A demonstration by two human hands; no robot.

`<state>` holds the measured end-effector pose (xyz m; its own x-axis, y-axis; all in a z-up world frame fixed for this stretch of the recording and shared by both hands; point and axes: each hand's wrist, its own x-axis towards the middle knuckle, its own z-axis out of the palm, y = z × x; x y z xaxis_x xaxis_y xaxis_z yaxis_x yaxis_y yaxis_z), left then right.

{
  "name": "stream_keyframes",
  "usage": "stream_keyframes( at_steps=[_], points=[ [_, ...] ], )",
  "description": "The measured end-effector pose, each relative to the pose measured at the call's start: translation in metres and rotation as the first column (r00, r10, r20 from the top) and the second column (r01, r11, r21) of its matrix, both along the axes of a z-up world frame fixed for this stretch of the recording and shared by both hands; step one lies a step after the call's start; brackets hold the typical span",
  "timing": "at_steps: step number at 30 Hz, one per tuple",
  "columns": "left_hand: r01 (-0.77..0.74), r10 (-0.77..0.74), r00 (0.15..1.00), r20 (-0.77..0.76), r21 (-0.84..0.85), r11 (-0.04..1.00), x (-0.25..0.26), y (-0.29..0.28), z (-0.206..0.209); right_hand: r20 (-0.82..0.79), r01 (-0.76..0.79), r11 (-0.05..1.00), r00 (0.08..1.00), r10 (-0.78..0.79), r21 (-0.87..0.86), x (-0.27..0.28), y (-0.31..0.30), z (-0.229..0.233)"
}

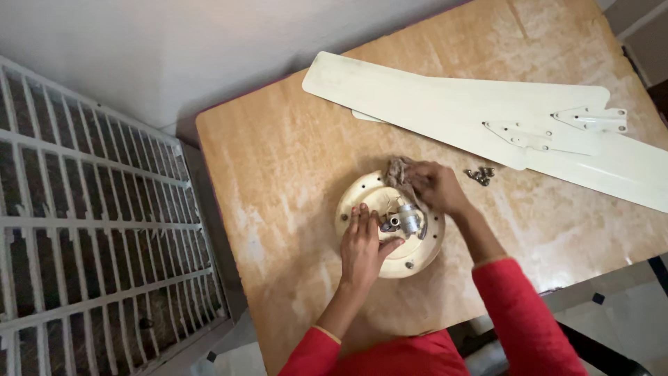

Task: The person wipes the ceiling fan motor housing and each fan blade with a cloth on a wooden table. They handle the motor housing and three blades one at a time, turning them over to clean both sides before placing them back on the table.

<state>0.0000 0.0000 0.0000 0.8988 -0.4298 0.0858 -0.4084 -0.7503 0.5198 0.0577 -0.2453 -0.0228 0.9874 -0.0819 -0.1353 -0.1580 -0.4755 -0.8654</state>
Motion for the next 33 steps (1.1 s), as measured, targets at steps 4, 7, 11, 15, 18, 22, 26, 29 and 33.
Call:
stream_keyframes(
  at_steps=[4,7,11,15,18,22,26,29,33],
  points=[
    [0.021,-0.021,0.998,0.057,-0.004,1.000,0.004,-0.002,-0.004,0.234,0.219,0.950,0.958,-0.166,-0.224,-0.049,0.016,0.007],
    [0.053,-0.051,0.996,0.074,-0.026,0.998,0.011,0.002,-0.003,0.400,0.382,0.878,0.881,-0.252,-0.289,-0.081,0.031,0.006],
    [0.087,-0.086,0.996,0.030,-0.055,0.995,0.019,0.007,0.002,0.417,0.509,0.787,0.836,-0.356,-0.349,-0.138,0.057,-0.002],
    [0.079,-0.079,0.997,0.011,-0.074,0.994,0.019,0.006,0.013,0.420,0.423,0.808,0.874,-0.244,-0.411,-0.185,0.082,-0.002],
    [0.089,-0.087,0.996,0.032,-0.072,0.993,0.021,0.005,0.020,0.382,0.304,0.836,0.916,-0.125,-0.457,-0.195,0.087,0.003],
    [0.067,-0.067,0.998,0.005,-0.010,0.998,0.018,0.001,0.030,0.454,0.397,0.776,0.876,-0.161,-0.491,-0.167,0.062,0.011],
    [0.026,-0.025,0.999,0.025,-0.042,0.999,0.010,-0.001,0.034,0.345,0.404,0.796,0.901,-0.262,-0.451,-0.147,0.054,0.015],
    [0.016,-0.015,1.000,0.013,-0.115,0.993,0.012,0.000,0.038,0.402,0.412,0.781,0.887,-0.226,-0.470,-0.155,0.068,0.020],
    [-0.020,0.004,0.996,-0.089,-0.183,0.983,0.019,0.003,0.038,0.121,0.382,0.914,0.922,-0.368,-0.136,-0.187,0.068,0.035]
  ],
)
